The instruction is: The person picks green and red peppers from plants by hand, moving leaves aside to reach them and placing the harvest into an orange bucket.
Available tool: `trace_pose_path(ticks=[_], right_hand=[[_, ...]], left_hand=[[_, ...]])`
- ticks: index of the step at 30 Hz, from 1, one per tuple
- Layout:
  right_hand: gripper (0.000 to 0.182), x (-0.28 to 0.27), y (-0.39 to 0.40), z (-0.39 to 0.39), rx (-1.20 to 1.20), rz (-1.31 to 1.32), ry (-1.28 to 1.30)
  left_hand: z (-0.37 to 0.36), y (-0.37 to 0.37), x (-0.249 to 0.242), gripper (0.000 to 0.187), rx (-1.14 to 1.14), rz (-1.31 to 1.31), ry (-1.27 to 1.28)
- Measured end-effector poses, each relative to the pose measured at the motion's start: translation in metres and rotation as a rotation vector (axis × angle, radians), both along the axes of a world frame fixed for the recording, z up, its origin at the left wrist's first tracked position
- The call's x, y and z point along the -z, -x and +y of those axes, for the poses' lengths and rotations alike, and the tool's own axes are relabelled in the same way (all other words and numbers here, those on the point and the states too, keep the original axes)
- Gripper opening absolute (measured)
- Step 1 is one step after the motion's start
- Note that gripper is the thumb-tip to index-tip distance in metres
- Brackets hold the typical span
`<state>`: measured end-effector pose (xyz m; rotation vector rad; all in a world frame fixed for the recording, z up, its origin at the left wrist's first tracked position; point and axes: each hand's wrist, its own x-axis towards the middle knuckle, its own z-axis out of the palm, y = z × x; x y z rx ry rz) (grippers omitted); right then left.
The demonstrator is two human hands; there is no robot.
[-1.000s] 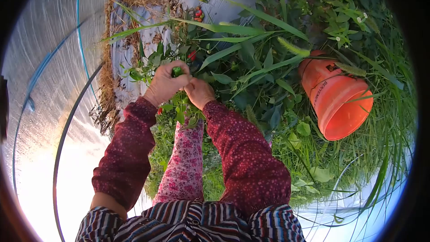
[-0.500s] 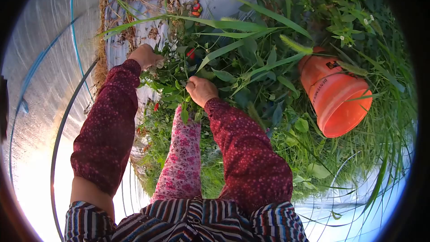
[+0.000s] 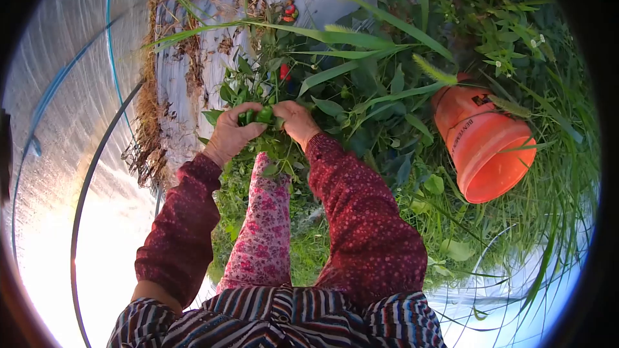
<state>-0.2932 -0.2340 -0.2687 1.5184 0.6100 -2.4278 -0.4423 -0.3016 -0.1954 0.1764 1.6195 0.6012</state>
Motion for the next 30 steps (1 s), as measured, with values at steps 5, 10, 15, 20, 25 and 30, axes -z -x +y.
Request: trace_pose_path(ticks=[5, 10, 15, 20, 25, 30], right_hand=[[0.048, 0.006, 0.028, 0.033, -0.27, -0.09, 0.172], [0.043, 0.026, 0.014, 0.002, -0.178, -0.011, -0.026], [0.046, 0.038, 0.012, -0.007, -0.589, -0.129, -0.383], [0.044, 0.011, 0.015, 0.0, -0.828, -0.149, -0.551], [0.045, 0.023, 0.001, -0.005, -0.679, -0.123, -0.436], [0.047, 0.027, -0.007, -0.004, -0.667, -0.072, -0.46]], left_hand=[[0.006, -0.016, 0.0, 0.026, -0.049, -0.046, -0.041], [-0.002, -0.021, -0.003, 0.024, -0.117, -0.091, -0.171], [0.0, -0.008, -0.006, 0.021, -0.231, -0.308, -0.135], [0.015, 0.002, -0.034, 0.02, -0.133, -0.399, 0.021], [0.015, 0.054, -0.017, 0.016, -0.481, -0.372, -0.14], [0.035, 0.111, 0.048, 0.017, -0.391, -0.23, -0.112]])
